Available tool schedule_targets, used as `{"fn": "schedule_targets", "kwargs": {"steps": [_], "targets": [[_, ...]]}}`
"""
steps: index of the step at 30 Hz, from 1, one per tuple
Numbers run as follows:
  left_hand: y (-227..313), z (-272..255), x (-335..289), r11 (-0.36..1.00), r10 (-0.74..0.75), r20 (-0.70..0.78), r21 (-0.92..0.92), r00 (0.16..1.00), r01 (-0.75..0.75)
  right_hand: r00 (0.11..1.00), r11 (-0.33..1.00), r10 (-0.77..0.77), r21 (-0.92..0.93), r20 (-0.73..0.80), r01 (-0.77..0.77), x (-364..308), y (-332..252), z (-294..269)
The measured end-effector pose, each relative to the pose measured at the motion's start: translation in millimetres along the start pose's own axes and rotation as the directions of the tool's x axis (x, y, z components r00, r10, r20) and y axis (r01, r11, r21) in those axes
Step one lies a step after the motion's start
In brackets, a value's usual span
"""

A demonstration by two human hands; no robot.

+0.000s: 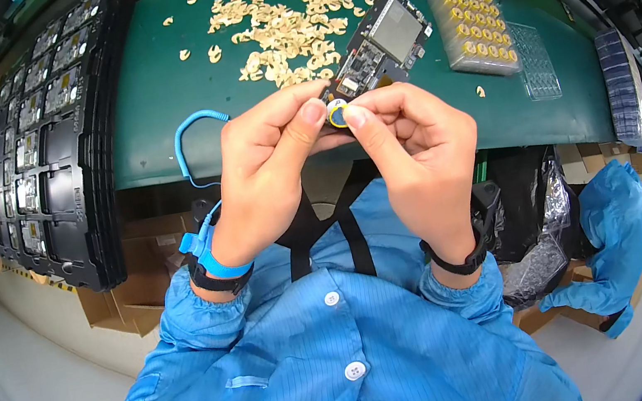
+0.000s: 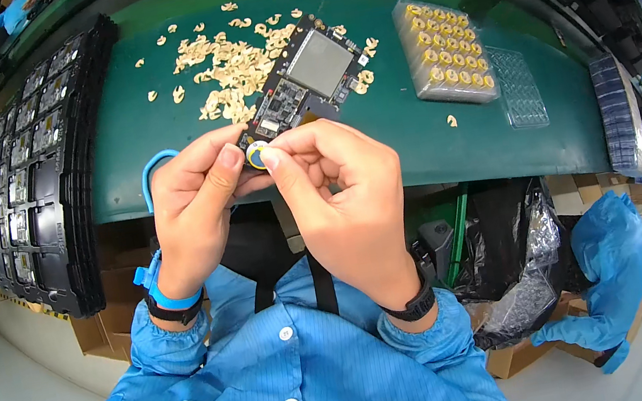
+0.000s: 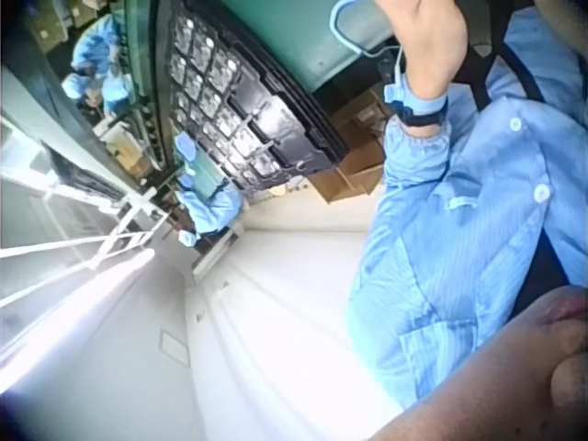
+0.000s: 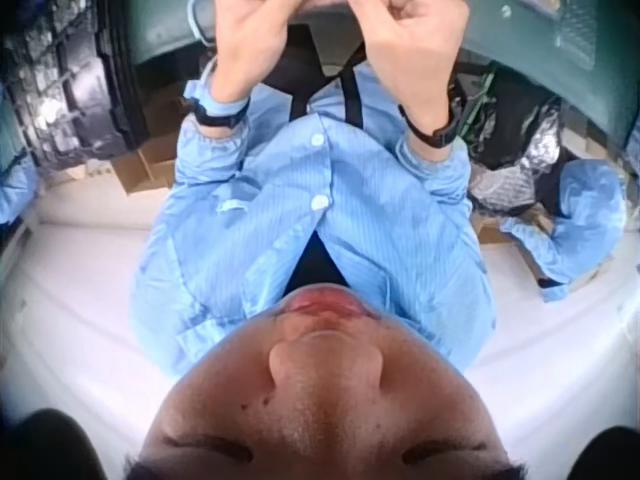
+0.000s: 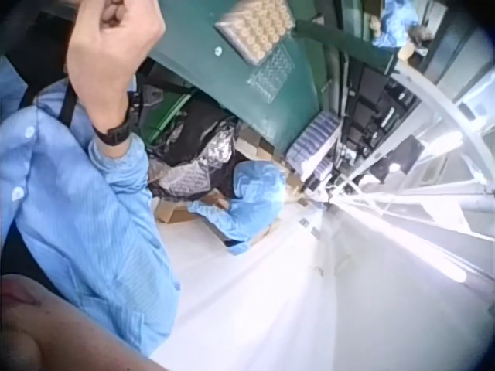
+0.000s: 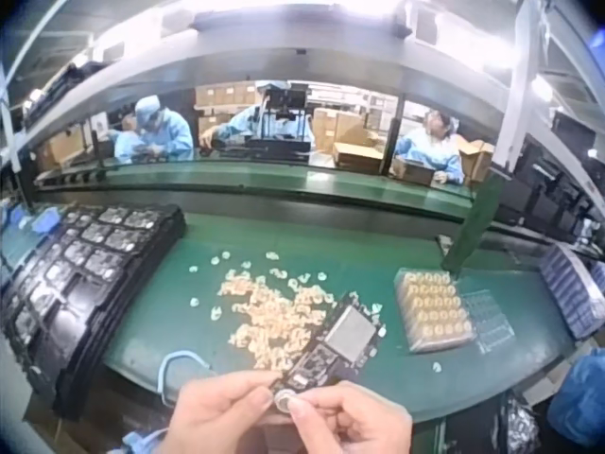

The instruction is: Assemble small yellow components and rings onto circuit boards and organize them in trays.

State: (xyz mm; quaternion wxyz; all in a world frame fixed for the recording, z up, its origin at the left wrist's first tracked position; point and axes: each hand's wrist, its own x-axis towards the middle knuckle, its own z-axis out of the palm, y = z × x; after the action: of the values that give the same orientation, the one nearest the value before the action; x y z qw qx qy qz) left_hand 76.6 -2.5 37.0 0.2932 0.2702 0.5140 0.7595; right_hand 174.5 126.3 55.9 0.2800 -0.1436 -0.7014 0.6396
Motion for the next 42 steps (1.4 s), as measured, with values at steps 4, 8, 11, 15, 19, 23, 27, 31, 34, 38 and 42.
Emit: {"fn": "schedule_targets", "kwargs": {"steps": [4,8,11,15,19,23,27,31,34,38,42], "targets": [[-1,3,0,1.0,0.011,-0.031,-0.008,0.999,-0.011,0.999,0.999,0.031,0.042,-0.029,-0.029,-1,-1,6],[1,2,-1,1.0,0.008,-0.032,0.013,0.999,-0.008,0.999,1.0,0.009,0.009,-0.047,-0.008,0,2,6],[0,3,-1,1.0,0.007,-0.066,-0.001,0.998,-0.007,0.998,0.998,-0.038,-0.048,-0.057,0.035,0,3,6],[6,3,0,1.0,-0.001,-0.057,0.026,0.998,0.002,0.993,0.992,-0.102,-0.086,-0.057,0.097,2,8,5],[5,1,0,0.999,0.031,-0.034,0.03,0.999,-0.03,0.992,0.99,-0.117,-0.079,-0.055,0.113,3,11,6],[7,0,1,1.0,0.017,-0.034,-0.019,0.999,-0.018,0.99,0.989,-0.133,-0.065,-0.044,0.13,3,10,7],[6,-1,-3,0.999,0.027,-0.04,0.02,0.999,-0.027,0.991,0.994,-0.104,-0.03,-0.083,0.102,0,8,7],[2,-4,-2,0.999,0.027,-0.035,0.032,0.999,-0.026,0.993,0.996,-0.081,-0.047,-0.081,0.077,1,8,8],[5,-2,-2,0.999,0.033,-0.031,0.043,0.999,-0.032,0.988,0.989,-0.131,-0.081,-0.08,0.125,1,11,8],[7,5,-1,0.999,0.013,-0.014,0.042,1.0,-0.012,0.979,0.981,-0.171,-0.106,-0.111,0.16,-2,12,6],[-2,6,-3,0.993,0.04,-0.057,0.116,0.998,-0.033,0.957,0.959,-0.242,-0.191,-0.159,0.211,-5,15,6]]}}
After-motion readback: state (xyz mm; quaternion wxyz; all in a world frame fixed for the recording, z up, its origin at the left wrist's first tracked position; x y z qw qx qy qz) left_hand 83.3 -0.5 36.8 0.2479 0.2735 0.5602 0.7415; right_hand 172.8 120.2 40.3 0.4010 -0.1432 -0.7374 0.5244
